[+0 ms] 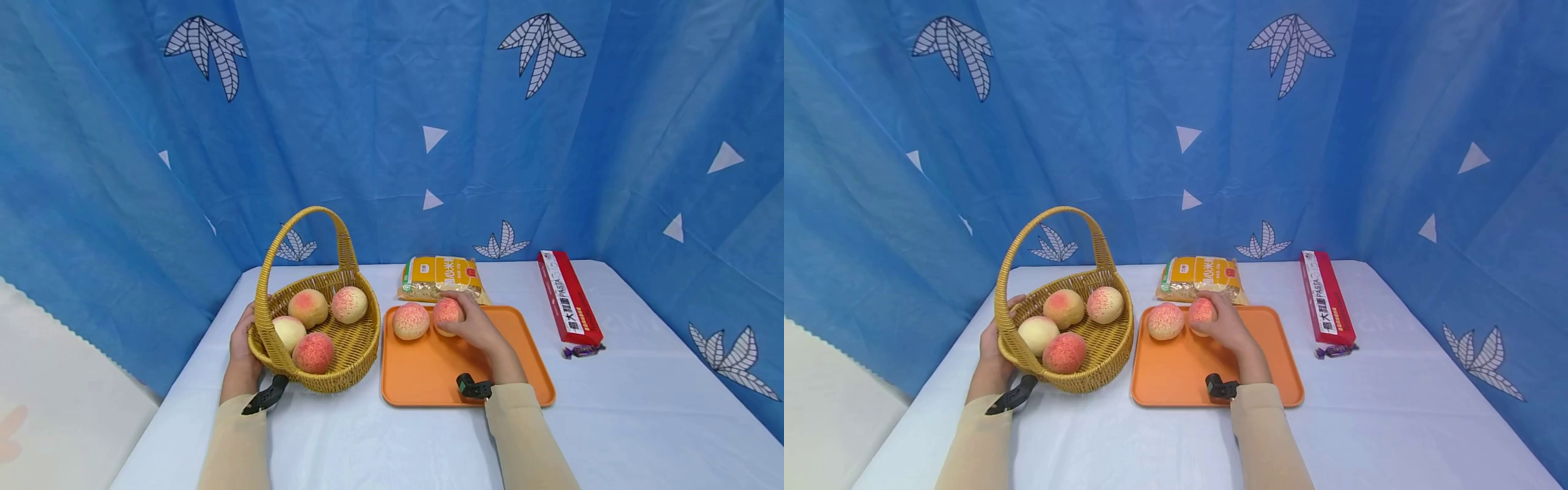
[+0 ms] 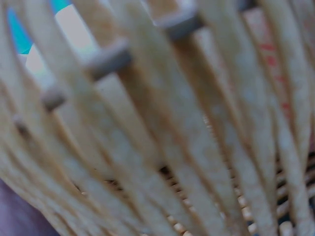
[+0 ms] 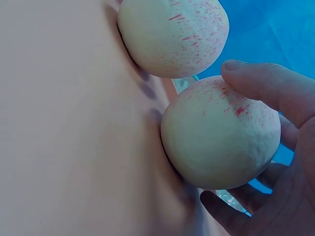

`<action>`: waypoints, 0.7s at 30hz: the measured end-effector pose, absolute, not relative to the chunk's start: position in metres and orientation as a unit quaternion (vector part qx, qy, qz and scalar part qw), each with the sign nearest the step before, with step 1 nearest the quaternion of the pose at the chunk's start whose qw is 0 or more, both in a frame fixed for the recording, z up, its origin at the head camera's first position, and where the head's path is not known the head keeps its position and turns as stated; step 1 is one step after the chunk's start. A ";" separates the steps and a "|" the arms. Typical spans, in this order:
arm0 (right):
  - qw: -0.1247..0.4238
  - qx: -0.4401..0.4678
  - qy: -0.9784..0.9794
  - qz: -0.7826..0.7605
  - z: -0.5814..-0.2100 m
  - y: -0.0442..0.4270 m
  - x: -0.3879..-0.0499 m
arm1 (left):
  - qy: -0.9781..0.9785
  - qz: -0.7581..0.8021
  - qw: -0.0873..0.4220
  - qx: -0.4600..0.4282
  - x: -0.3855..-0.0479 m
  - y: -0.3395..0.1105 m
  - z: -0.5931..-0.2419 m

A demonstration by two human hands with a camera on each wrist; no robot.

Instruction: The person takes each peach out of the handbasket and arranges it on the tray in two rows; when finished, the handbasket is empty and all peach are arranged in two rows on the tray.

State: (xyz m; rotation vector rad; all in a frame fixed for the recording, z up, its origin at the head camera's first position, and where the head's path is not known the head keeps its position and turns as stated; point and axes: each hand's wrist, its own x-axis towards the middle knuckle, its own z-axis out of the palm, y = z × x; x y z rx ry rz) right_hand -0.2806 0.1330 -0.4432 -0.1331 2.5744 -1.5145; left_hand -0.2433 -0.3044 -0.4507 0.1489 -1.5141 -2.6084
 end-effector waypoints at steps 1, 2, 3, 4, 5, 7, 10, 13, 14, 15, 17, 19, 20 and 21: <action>0.076 -0.045 0.859 -0.505 -0.443 0.133 -0.281 | -0.501 -0.862 0.061 0.050 -0.243 -0.304 -0.451; 0.075 -0.045 0.859 -0.505 -0.443 0.133 -0.280 | -0.500 -0.862 0.060 0.051 -0.244 -0.304 -0.450; 0.077 -0.042 0.857 -0.507 -0.443 0.133 -0.280 | -0.500 -0.862 0.060 0.052 -0.244 -0.304 -0.450; 0.077 -0.043 0.858 -0.507 -0.443 0.133 -0.280 | -0.500 -0.863 0.059 0.053 -0.244 -0.304 -0.450; 0.077 -0.044 0.858 -0.506 -0.443 0.133 -0.280 | -0.499 -0.863 0.058 0.054 -0.244 -0.304 -0.450; 0.077 -0.044 0.858 -0.506 -0.443 0.133 -0.280 | -0.499 -0.863 0.057 0.054 -0.244 -0.304 -0.451; 0.075 -0.046 0.858 -0.507 -0.443 0.133 -0.280 | -0.501 -0.862 0.057 0.049 -0.244 -0.305 -0.451; 0.075 -0.045 0.856 -0.509 -0.443 0.133 -0.280 | -0.503 -0.861 0.060 0.041 -0.243 -0.306 -0.451; 0.075 -0.045 0.856 -0.509 -0.443 0.133 -0.280 | -0.504 -0.861 0.061 0.038 -0.243 -0.306 -0.452; 0.074 -0.044 0.856 -0.509 -0.443 0.133 -0.281 | -0.505 -0.860 0.062 0.035 -0.243 -0.307 -0.452; 0.073 -0.046 0.857 -0.508 -0.443 0.133 -0.281 | -0.505 -0.860 0.063 0.035 -0.242 -0.307 -0.452; 0.067 -0.051 0.858 -0.506 -0.443 0.133 -0.282 | -0.500 -0.863 0.061 0.037 -0.243 -0.307 -0.452; 0.065 -0.053 0.858 -0.506 -0.443 0.133 -0.282 | -0.499 -0.864 0.062 0.039 -0.243 -0.307 -0.452; 0.061 -0.055 0.859 -0.505 -0.443 0.133 -0.282 | -0.496 -0.865 0.062 0.040 -0.244 -0.307 -0.452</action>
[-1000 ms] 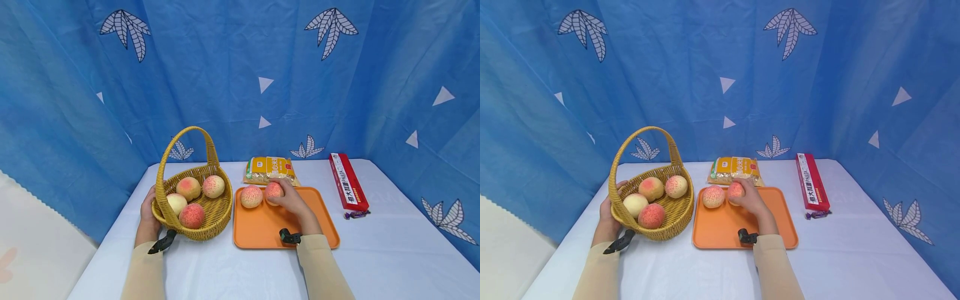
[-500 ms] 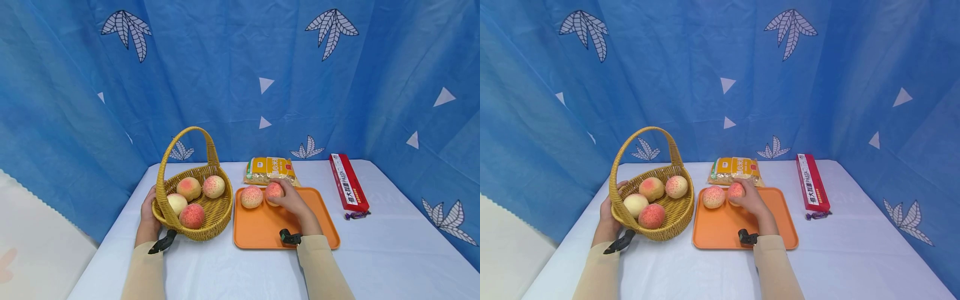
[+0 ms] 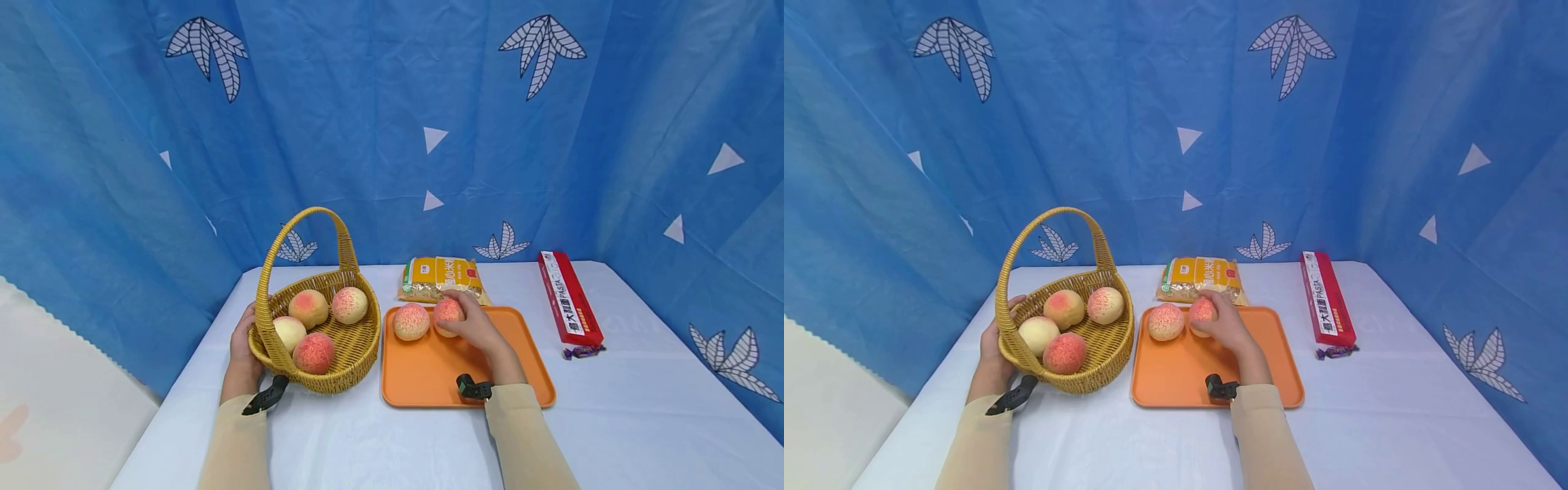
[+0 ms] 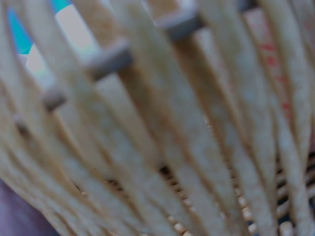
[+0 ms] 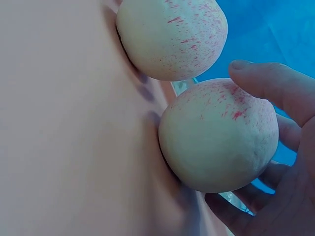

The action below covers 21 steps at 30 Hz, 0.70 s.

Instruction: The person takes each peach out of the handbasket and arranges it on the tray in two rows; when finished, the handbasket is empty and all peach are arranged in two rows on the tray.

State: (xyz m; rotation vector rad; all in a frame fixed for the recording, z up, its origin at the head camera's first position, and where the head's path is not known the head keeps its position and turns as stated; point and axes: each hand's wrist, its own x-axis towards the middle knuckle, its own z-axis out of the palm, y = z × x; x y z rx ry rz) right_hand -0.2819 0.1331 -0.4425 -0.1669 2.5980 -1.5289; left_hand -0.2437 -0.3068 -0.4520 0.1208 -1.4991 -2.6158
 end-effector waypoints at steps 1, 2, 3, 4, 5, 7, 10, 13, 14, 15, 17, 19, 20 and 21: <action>0.058 -0.058 0.859 -0.505 -0.442 0.133 -0.282 | -0.493 -0.867 0.062 0.042 -0.244 -0.307 -0.452; 0.055 -0.062 0.860 -0.504 -0.442 0.133 -0.282 | -0.492 -0.867 0.063 0.043 -0.244 -0.307 -0.452; 0.052 -0.063 0.860 -0.504 -0.442 0.132 -0.282 | -0.490 -0.868 0.063 0.044 -0.244 -0.307 -0.452; 0.051 -0.063 0.859 -0.505 -0.442 0.132 -0.282 | -0.488 -0.870 0.062 0.045 -0.245 -0.308 -0.453; 0.049 -0.064 0.859 -0.506 -0.442 0.132 -0.282 | -0.490 -0.868 0.065 0.044 -0.245 -0.308 -0.453; 0.044 -0.069 0.858 -0.507 -0.441 0.131 -0.282 | -0.489 -0.869 0.066 0.044 -0.245 -0.308 -0.454; 0.039 -0.071 0.856 -0.511 -0.440 0.131 -0.282 | -0.486 -0.870 0.066 0.043 -0.245 -0.309 -0.455; 0.032 -0.075 0.857 -0.509 -0.440 0.130 -0.282 | -0.482 -0.873 0.063 0.046 -0.246 -0.308 -0.455; 0.028 -0.076 0.858 -0.507 -0.439 0.130 -0.282 | -0.482 -0.873 0.062 0.047 -0.247 -0.308 -0.455; 0.025 -0.078 0.860 -0.504 -0.438 0.129 -0.282 | -0.480 -0.874 0.061 0.048 -0.247 -0.308 -0.455; 0.019 -0.079 0.862 -0.500 -0.437 0.128 -0.281 | -0.480 -0.874 0.059 0.052 -0.247 -0.308 -0.455; 0.011 -0.084 0.865 -0.494 -0.435 0.127 -0.281 | -0.482 -0.873 0.061 0.052 -0.248 -0.308 -0.455; 0.008 -0.086 0.866 -0.492 -0.434 0.127 -0.281 | -0.483 -0.872 0.060 0.053 -0.247 -0.308 -0.455; 0.004 -0.088 0.867 -0.491 -0.433 0.126 -0.280 | -0.483 -0.872 0.061 0.055 -0.247 -0.308 -0.455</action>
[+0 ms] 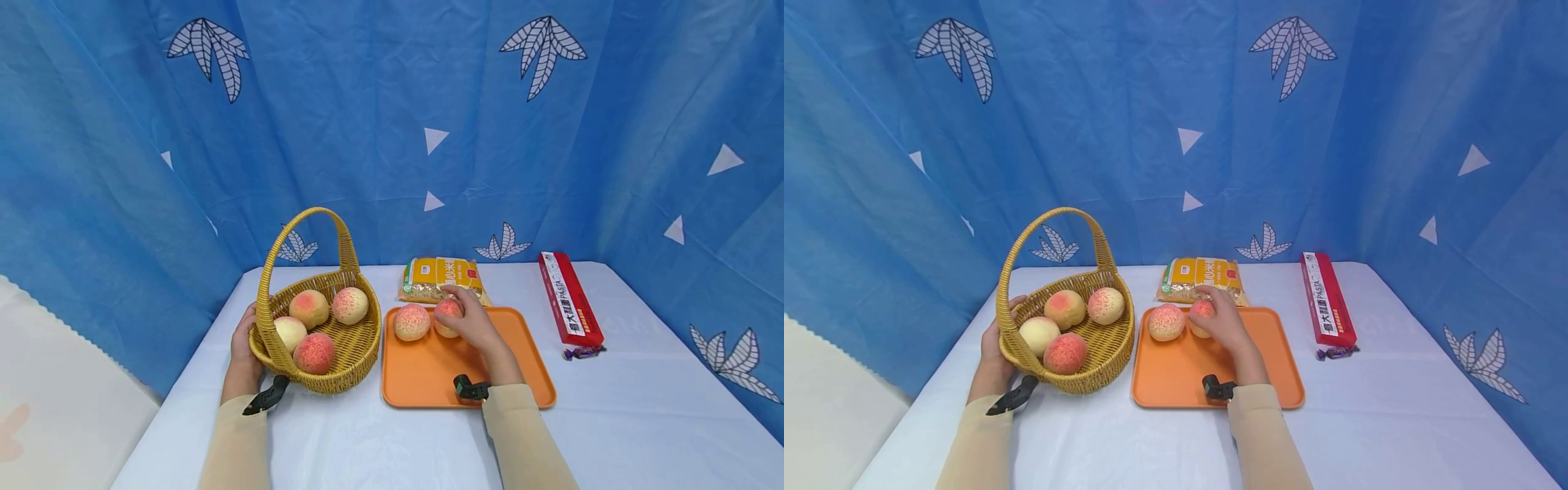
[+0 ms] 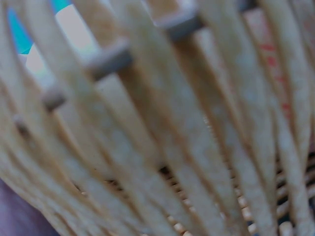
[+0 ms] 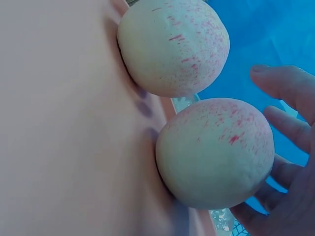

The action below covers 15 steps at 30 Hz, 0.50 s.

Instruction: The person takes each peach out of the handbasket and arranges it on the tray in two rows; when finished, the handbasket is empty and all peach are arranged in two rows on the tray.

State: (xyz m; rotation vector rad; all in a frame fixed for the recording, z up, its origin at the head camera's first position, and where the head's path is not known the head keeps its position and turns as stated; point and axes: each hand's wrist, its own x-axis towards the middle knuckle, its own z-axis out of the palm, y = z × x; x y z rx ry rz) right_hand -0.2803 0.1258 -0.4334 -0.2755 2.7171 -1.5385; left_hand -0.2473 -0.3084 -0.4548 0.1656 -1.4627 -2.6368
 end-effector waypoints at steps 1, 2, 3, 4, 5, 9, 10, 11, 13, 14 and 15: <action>-0.001 -0.091 0.867 -0.490 -0.432 0.125 -0.280 | -0.484 -0.871 0.061 0.054 -0.247 -0.308 -0.454; -0.005 -0.094 0.867 -0.489 -0.431 0.124 -0.280 | -0.486 -0.870 0.062 0.052 -0.247 -0.308 -0.455; -0.010 -0.097 0.867 -0.488 -0.430 0.123 -0.279 | -0.487 -0.870 0.062 0.051 -0.247 -0.308 -0.455; -0.015 -0.100 0.868 -0.487 -0.430 0.123 -0.278 | -0.487 -0.870 0.063 0.049 -0.247 -0.308 -0.455; -0.018 -0.100 0.867 -0.488 -0.429 0.122 -0.278 | -0.489 -0.868 0.063 0.049 -0.246 -0.308 -0.455; -0.027 -0.101 0.866 -0.489 -0.427 0.120 -0.276 | -0.494 -0.866 0.064 0.044 -0.245 -0.309 -0.456; -0.028 -0.101 0.866 -0.489 -0.426 0.119 -0.276 | -0.494 -0.866 0.064 0.042 -0.245 -0.310 -0.456; -0.029 -0.100 0.866 -0.490 -0.426 0.119 -0.276 | -0.496 -0.865 0.065 0.042 -0.245 -0.310 -0.456; -0.032 -0.102 0.865 -0.490 -0.425 0.118 -0.276 | -0.489 -0.869 0.064 0.040 -0.245 -0.310 -0.457; -0.033 -0.102 0.865 -0.490 -0.425 0.118 -0.276 | -0.485 -0.871 0.063 0.039 -0.245 -0.310 -0.457; -0.034 -0.101 0.865 -0.490 -0.425 0.117 -0.276 | -0.483 -0.873 0.062 0.040 -0.245 -0.310 -0.457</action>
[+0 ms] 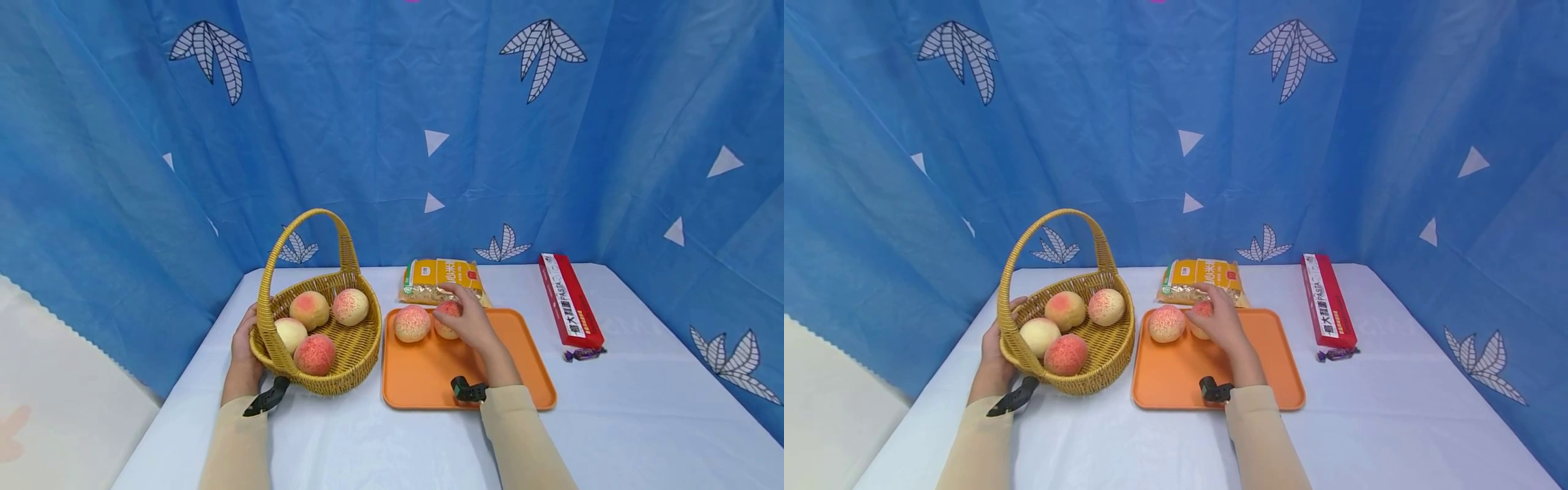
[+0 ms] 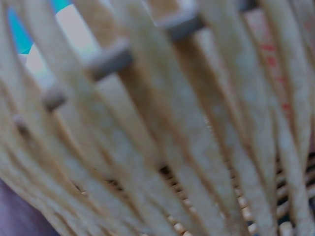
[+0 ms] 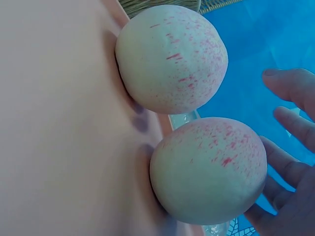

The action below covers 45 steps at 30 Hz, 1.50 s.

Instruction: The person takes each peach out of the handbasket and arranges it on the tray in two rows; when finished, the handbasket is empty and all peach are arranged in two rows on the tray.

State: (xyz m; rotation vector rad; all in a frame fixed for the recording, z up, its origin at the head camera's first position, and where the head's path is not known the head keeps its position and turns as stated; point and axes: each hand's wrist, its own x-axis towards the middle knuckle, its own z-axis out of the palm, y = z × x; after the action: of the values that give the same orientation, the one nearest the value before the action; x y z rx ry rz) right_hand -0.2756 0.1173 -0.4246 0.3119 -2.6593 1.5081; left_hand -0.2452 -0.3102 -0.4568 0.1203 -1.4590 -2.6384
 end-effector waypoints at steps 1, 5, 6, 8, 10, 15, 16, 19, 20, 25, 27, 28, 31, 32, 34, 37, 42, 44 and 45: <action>0.036 0.102 -0.865 0.489 -0.425 0.117 -0.276 | -0.480 -0.875 0.061 0.040 -0.245 -0.310 -0.457; 0.042 0.107 -0.864 0.490 -0.424 0.115 -0.276 | -0.471 -0.880 0.057 0.039 -0.245 -0.310 -0.456; 0.044 0.109 -0.864 0.489 -0.424 0.114 -0.277 | -0.470 -0.880 0.058 0.038 -0.245 -0.310 -0.456; 0.049 0.113 -0.866 0.485 -0.423 0.113 -0.276 | -0.474 -0.877 0.060 0.039 -0.245 -0.310 -0.456; 0.050 0.111 -0.869 0.480 -0.422 0.112 -0.275 | -0.479 -0.874 0.062 0.042 -0.245 -0.309 -0.456; 0.054 0.114 -0.877 0.465 -0.420 0.108 -0.273 | -0.486 -0.871 0.059 0.051 -0.246 -0.308 -0.456; 0.056 0.116 -0.877 0.462 -0.420 0.108 -0.272 | -0.486 -0.870 0.060 0.051 -0.246 -0.308 -0.456; 0.061 0.122 -0.877 0.460 -0.419 0.106 -0.272 | -0.490 -0.868 0.061 0.050 -0.246 -0.308 -0.456; 0.062 0.124 -0.877 0.459 -0.418 0.105 -0.272 | -0.489 -0.869 0.061 0.049 -0.246 -0.309 -0.456; 0.070 0.138 -0.877 0.456 -0.417 0.103 -0.271 | -0.487 -0.870 0.058 0.048 -0.246 -0.309 -0.455; 0.072 0.140 -0.877 0.453 -0.416 0.102 -0.271 | -0.491 -0.868 0.059 0.049 -0.246 -0.309 -0.455; 0.073 0.140 -0.878 0.452 -0.416 0.102 -0.271 | -0.494 -0.866 0.060 0.050 -0.246 -0.309 -0.455; 0.072 0.137 -0.882 0.445 -0.416 0.100 -0.271 | -0.499 -0.863 0.064 0.050 -0.245 -0.309 -0.455; 0.073 0.135 -0.883 0.443 -0.416 0.099 -0.271 | -0.500 -0.862 0.064 0.049 -0.245 -0.310 -0.456; 0.073 0.133 -0.886 0.438 -0.417 0.098 -0.271 | -0.499 -0.863 0.064 0.048 -0.245 -0.310 -0.455; 0.076 0.132 -0.891 0.427 -0.417 0.096 -0.272 | -0.499 -0.863 0.060 0.052 -0.245 -0.310 -0.455; 0.079 0.136 -0.895 0.416 -0.418 0.094 -0.273 | -0.493 -0.867 0.055 0.057 -0.245 -0.309 -0.453; 0.078 0.138 -0.895 0.416 -0.418 0.094 -0.273 | -0.491 -0.868 0.054 0.057 -0.245 -0.309 -0.453; 0.078 0.139 -0.896 0.416 -0.418 0.094 -0.273 | -0.489 -0.869 0.054 0.056 -0.246 -0.309 -0.453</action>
State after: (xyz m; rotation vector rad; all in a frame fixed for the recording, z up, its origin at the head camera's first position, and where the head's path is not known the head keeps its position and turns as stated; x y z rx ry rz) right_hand -0.2729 0.0940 -0.4177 0.4162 -2.6820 1.2444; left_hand -0.2456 -0.3089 -0.4533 0.1707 -1.4864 -2.6387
